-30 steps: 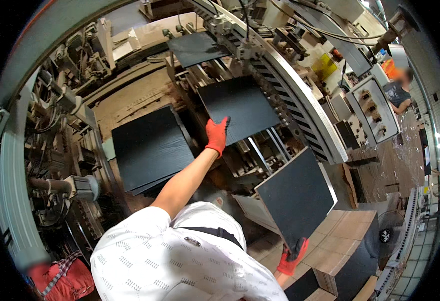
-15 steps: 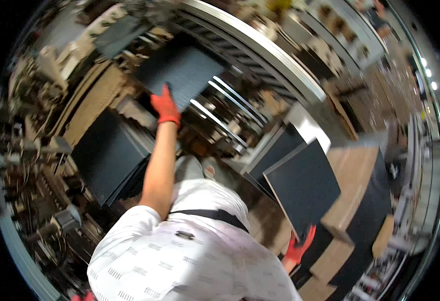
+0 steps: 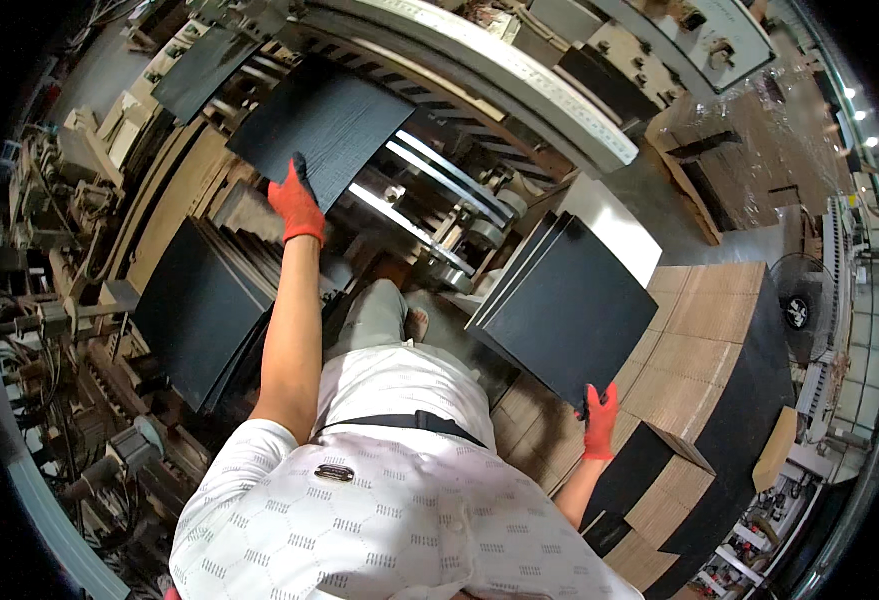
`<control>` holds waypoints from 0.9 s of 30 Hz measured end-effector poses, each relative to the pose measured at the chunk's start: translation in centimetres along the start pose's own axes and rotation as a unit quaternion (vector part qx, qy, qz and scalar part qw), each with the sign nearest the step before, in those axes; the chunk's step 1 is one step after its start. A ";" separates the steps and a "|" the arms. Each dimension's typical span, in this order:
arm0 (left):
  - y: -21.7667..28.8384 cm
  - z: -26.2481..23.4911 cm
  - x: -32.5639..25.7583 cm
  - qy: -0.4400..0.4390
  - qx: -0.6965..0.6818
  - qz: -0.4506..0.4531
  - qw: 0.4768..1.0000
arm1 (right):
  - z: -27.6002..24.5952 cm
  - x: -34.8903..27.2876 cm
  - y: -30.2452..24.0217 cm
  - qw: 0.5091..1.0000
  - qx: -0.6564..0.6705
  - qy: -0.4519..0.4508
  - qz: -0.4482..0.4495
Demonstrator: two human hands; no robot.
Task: The person repeatedly picks up dark rectangular panels from a machine output area and stacks them into a cardboard box. The person wears red gloves and handles the panels one at a time, aligning them before placing them into the box.
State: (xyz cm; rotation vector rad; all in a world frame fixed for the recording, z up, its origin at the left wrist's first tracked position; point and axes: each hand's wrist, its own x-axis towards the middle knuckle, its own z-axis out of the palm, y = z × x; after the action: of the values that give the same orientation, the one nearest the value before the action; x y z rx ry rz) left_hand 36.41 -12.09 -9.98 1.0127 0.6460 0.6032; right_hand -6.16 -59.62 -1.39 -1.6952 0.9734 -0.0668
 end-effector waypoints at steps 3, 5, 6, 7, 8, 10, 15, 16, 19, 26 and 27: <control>0.3 -0.3 -0.1 0.019 0.025 0.004 0.999 | -0.9 0.6 0.5 0.990 -0.137 -0.021 0.007; -0.5 -1.5 1.6 0.021 0.040 0.037 0.998 | -0.3 0.8 -2.6 0.969 -0.242 -0.034 -0.043; -0.8 -2.2 1.8 0.029 0.115 0.051 0.992 | -1.2 1.5 -1.2 0.931 -0.334 0.011 -0.146; -0.7 -2.0 1.3 0.022 0.152 0.040 0.987 | -0.6 1.0 -2.6 0.930 -0.346 0.042 -0.117; 1.7 -0.5 -1.1 0.000 0.222 0.023 0.975 | -0.6 1.1 -2.4 0.911 -0.370 0.068 -0.168; 0.4 -2.5 1.0 -0.006 0.233 0.066 0.970 | 1.1 2.9 -4.0 0.893 -0.365 0.065 -0.253; 8.1 -7.0 -1.2 -0.301 0.416 0.046 0.857 | 13.1 0.8 -12.5 0.925 -0.230 -0.071 -0.294; 9.1 -8.9 -2.8 -0.243 0.364 0.072 0.896 | 16.0 1.2 -12.6 0.917 -0.212 -0.115 -0.317; 15.9 -15.5 -6.3 -0.180 0.368 0.173 0.896 | 26.3 -1.4 -15.8 0.915 -0.071 -0.302 -0.258; 22.0 -35.8 -7.6 0.271 0.682 0.257 0.629 | 46.0 -1.8 -18.7 0.884 0.144 -0.445 -0.014; 21.6 -38.0 -7.1 0.291 0.697 0.195 0.625 | 48.0 -2.0 -18.9 0.902 0.157 -0.403 -0.009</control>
State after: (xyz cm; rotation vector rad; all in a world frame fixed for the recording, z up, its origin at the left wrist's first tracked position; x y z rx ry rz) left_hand 0.57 13.01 -3.54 2.5303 1.6081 0.7902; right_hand 27.22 -20.27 -2.85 -1.2423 0.2934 0.4188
